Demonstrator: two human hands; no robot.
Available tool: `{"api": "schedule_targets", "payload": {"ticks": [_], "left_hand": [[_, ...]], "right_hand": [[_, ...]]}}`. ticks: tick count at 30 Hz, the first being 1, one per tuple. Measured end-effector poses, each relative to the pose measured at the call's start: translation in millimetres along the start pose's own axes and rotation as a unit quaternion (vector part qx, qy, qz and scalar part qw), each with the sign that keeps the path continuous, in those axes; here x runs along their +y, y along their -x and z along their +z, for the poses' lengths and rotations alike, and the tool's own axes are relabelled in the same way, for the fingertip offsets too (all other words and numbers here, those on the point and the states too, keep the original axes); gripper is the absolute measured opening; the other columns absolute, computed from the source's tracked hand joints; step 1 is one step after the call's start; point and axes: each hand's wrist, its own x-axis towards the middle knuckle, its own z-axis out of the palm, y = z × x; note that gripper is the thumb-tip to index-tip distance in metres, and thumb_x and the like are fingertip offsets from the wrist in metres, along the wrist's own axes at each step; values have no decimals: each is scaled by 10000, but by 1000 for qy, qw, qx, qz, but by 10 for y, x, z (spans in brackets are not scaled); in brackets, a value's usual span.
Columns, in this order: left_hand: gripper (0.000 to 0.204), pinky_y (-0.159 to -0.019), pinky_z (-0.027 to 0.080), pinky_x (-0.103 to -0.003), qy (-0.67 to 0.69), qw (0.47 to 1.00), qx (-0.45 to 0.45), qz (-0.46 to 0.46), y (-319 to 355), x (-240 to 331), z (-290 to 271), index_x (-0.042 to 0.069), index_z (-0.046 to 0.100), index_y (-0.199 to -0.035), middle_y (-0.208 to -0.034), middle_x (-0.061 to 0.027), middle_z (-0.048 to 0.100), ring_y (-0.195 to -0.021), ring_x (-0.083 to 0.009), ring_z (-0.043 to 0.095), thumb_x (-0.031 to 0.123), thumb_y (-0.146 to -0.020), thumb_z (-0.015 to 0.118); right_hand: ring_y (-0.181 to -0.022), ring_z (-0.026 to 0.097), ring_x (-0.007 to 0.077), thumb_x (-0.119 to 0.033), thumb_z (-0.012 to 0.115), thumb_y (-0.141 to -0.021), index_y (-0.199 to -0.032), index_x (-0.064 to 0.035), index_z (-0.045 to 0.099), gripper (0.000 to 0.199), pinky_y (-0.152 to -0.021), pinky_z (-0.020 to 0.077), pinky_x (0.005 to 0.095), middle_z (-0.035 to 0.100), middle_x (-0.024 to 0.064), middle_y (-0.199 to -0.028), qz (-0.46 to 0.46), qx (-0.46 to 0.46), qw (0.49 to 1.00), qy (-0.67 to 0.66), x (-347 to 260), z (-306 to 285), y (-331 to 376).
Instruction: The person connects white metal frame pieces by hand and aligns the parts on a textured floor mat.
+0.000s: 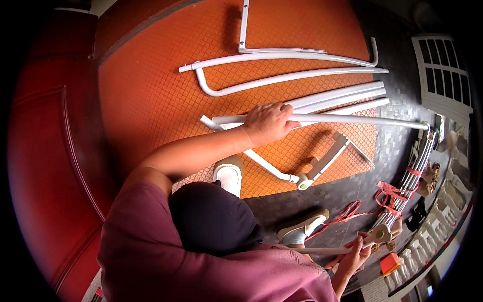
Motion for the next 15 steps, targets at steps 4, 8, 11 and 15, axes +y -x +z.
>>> {"api": "schedule_targets", "payload": {"ticks": [4, 8, 11, 15], "left_hand": [[330, -567, 516, -345, -13, 998, 30, 47, 66, 13, 6, 87, 519, -791, -719, -63, 575, -657, -229, 619, 394, -791, 641], [321, -612, 519, -338, -17, 994, 46, 97, 60, 85, 53, 94, 521, -794, -729, -39, 561, -703, -201, 611, 371, -755, 679], [302, -640, 518, -335, -20, 994, 42, 96, 68, 135, 49, 99, 518, -797, -759, -30, 560, -723, -198, 608, 330, -724, 700], [264, -624, 507, -333, -23, 990, 87, 104, 55, 54, -115, 107, 515, -793, -760, -17, 523, -707, -200, 592, 272, -702, 700]], "right_hand": [[-521, 464, 58, -307, 624, -879, -956, -1, 542, 326, -556, 357, 205, 521, 2, -620, 19, 7, 1000, 2, 4, 5, -30], [-529, 461, 56, -310, 625, -879, -961, -7, 545, 324, -575, 355, 205, 506, -9, -579, -12, 4, 1000, 13, -20, -7, -67], [-531, 457, 55, -302, 627, -879, -968, -11, 547, 315, -583, 350, 204, 506, -10, -576, -6, 1, 1000, 0, -27, -23, -91], [-545, 450, 57, -315, 614, -886, -979, -11, 546, 325, -604, 344, 207, 504, -12, -575, -14, 1, 1000, 12, -150, 91, -34]]}}
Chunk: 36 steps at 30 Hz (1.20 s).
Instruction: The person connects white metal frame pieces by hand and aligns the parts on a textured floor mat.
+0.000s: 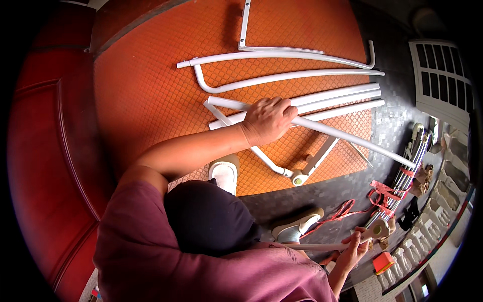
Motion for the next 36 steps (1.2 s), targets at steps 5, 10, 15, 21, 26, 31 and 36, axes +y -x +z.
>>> {"api": "schedule_targets", "payload": {"ticks": [5, 10, 15, 21, 26, 31, 36], "left_hand": [[163, -608, 407, -300, -117, 991, 44, 50, -159, -75, -214, 134, 505, -782, -731, 3, 438, -681, -153, 545, 161, -723, 655], [159, -658, 400, -337, -114, 992, 33, 45, -391, 37, -193, 154, 527, -818, -804, -2, 485, -712, -190, 552, 124, -708, 638], [296, -665, 458, -425, -45, 997, 62, -18, -184, -140, -330, 117, 508, -895, -862, -83, 544, -777, -321, 572, 65, -678, 702], [306, -662, 426, -420, -2, 995, 86, 47, -235, 166, -188, 45, 431, -844, -808, -118, 480, -747, -323, 525, -44, -678, 672], [375, -643, 407, -425, 8, 993, 106, 46, -182, 105, -239, 52, 402, -808, -768, -109, 447, -718, -312, 501, 50, -693, 758], [406, -609, 401, -410, 19, 982, 165, 86, -301, 108, -234, 121, 459, -816, -786, -55, 510, -691, -276, 519, 203, -648, 820], [322, -651, 378, -323, 3, 970, 204, 134, -478, 193, -377, 132, 475, -790, -752, 6, 507, -669, -165, 524, 250, -709, 764]], "right_hand": [[-603, 440, 59, -369, 541, -918, -996, -14, 545, 364, -635, 337, 218, 477, -20, -566, -12, 3, 1000, 26, -27, 61, 24], [-587, 433, 67, -275, 476, -936, -1031, -25, 548, 277, -639, 337, 219, 500, -27, -630, 52, 28, 998, -7, -61, -6, -41], [-616, 514, 146, -204, 518, -927, -1084, -47, 472, 227, -659, 480, 327, 461, 15, -688, 56, -15, 928, -367, -164, -93, -327], [-535, 469, 103, -228, 614, -880, -900, -112, 463, 192, -527, 403, 288, 520, 12, -707, 95, 107, 836, -529, 220, -717, -514], [-502, 467, 43, -242, 639, -864, -935, -148, 475, 202, -427, 360, 177, 669, 132, -973, 91, 112, 778, -611, 122, -894, -863], [-425, 324, -9, -318, 439, -971, -1236, -1, 431, 414, -337, 293, 129, 547, 55, -843, -8, 83, 809, -582, 186, -1277, -873], [-476, 312, 33, -265, 446, -976, -1205, 27, 479, 372, -394, 274, 177, 506, 21, -749, 41, 94, 819, -564, 558, -1478, -907]]}}
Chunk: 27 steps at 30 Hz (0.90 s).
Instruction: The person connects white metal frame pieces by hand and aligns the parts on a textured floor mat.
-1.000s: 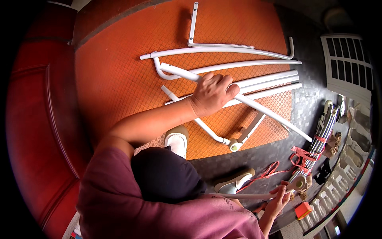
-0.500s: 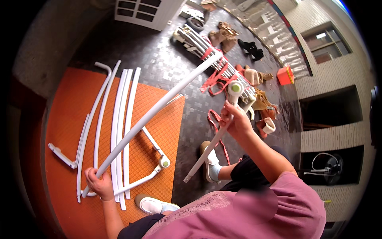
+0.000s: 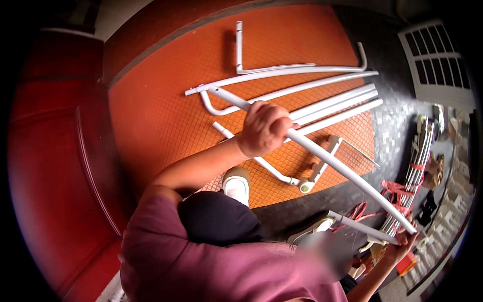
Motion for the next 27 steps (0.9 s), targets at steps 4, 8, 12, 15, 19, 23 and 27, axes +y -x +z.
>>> {"api": "schedule_targets", "payload": {"ticks": [4, 8, 12, 15, 19, 23, 27], "left_hand": [[269, -676, 354, -291, -38, 999, 17, 19, 141, -29, -321, 163, 474, -773, -744, 42, 496, -674, -122, 548, 238, -751, 732], [106, -650, 364, -298, -47, 998, 31, 42, 9, -2, -350, 155, 475, -776, -750, 32, 489, -667, -114, 538, 195, -817, 564], [91, -615, 412, -310, -26, 990, -138, 35, -257, 134, -203, 122, 513, -736, -672, 1, 491, -648, -157, 553, 139, -762, 599], [113, -565, 427, -325, 55, 960, -276, 0, -293, 249, -337, 101, 536, -750, -661, -39, 545, -613, -205, 591, 88, -699, 636], [301, -526, 438, -415, 138, 888, -419, -131, -287, 358, -507, 62, 547, -728, -659, -107, 590, -593, -313, 593, 256, -675, 771], [334, -546, 452, -380, 209, 772, -571, -186, -449, 708, -479, 53, 586, -861, -691, -124, 616, -623, -286, 621, 349, -766, 707], [428, -565, 460, -349, 362, 718, -559, -204, -232, 811, -437, 62, 595, -1019, -714, -134, 623, -642, -281, 630, 460, -863, 571]], "right_hand": [[-446, 310, 18, -306, 532, -929, -1174, -26, 539, 373, -548, 417, 162, 610, 47, -912, 86, -115, 985, 91, 2, -392, -272], [-426, 292, 14, -278, 513, -939, -1224, -14, 516, 389, -441, 353, 163, 644, 63, -1030, 59, -39, 992, 100, 44, -475, -283], [-433, 289, 5, -222, 486, -951, -1289, -41, 477, 383, -372, 271, 158, 645, 56, -1018, 14, 53, 993, 104, 121, -71, 9], [-426, 326, 8, -177, 496, -938, -990, -54, 577, 156, -382, 274, 169, 608, 13, -827, 32, 29, 994, 96, 327, 208, 105], [-427, 302, 16, -187, 549, -912, -988, -31, 553, 173, -419, 258, 180, 544, -11, -758, 79, -82, 993, 23, 543, 703, 99], [-447, 289, -4, -213, 553, -919, -1111, -21, 547, 272, -425, 260, 164, 537, -17, -831, 46, -59, 996, 41, 398, 785, 252], [-463, 294, -5, -213, 565, -914, -1117, -28, 523, 278, -439, 280, 159, 596, 41, -976, 67, -93, 993, 4, 444, 920, 371]]}}
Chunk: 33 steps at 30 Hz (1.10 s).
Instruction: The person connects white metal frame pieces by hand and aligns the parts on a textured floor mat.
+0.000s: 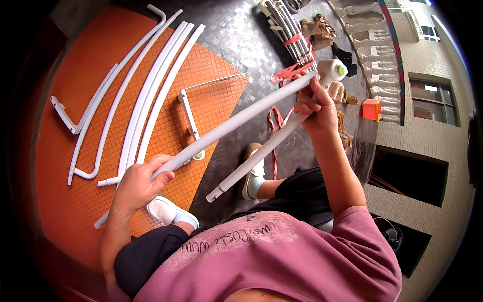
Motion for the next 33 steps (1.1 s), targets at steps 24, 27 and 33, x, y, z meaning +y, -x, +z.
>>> {"api": "schedule_targets", "payload": {"ticks": [24, 27, 33], "left_hand": [[278, -576, 402, -252, 163, 983, 82, -18, 114, -13, -24, 15, 576, -1054, -691, -31, 539, -619, -107, 488, 253, -911, 570], [258, -531, 375, -245, 153, 982, 113, -3, 138, -23, -23, 11, 596, -999, -636, -18, 517, -582, -83, 456, 250, -905, 581], [360, -482, 356, -266, 76, 992, 98, -32, 165, -235, -12, 12, 591, -892, -554, -34, 466, -524, -92, 437, 371, -905, 563]], "right_hand": [[-435, 407, 18, -286, 427, -979, -1039, 83, 543, 391, -466, 357, 177, 644, 155, -862, 19, -151, 981, -124, -667, -209, -740], [-445, 440, 49, -266, 417, -982, -1085, 135, 525, 428, -487, 369, 196, 631, 180, -872, -22, -211, 969, -130, -1016, -357, -818], [-428, 416, 39, -283, 489, -954, -997, 58, 555, 349, -442, 340, 192, 630, 124, -736, -140, -95, 980, -103, -1334, -445, -716]]}}
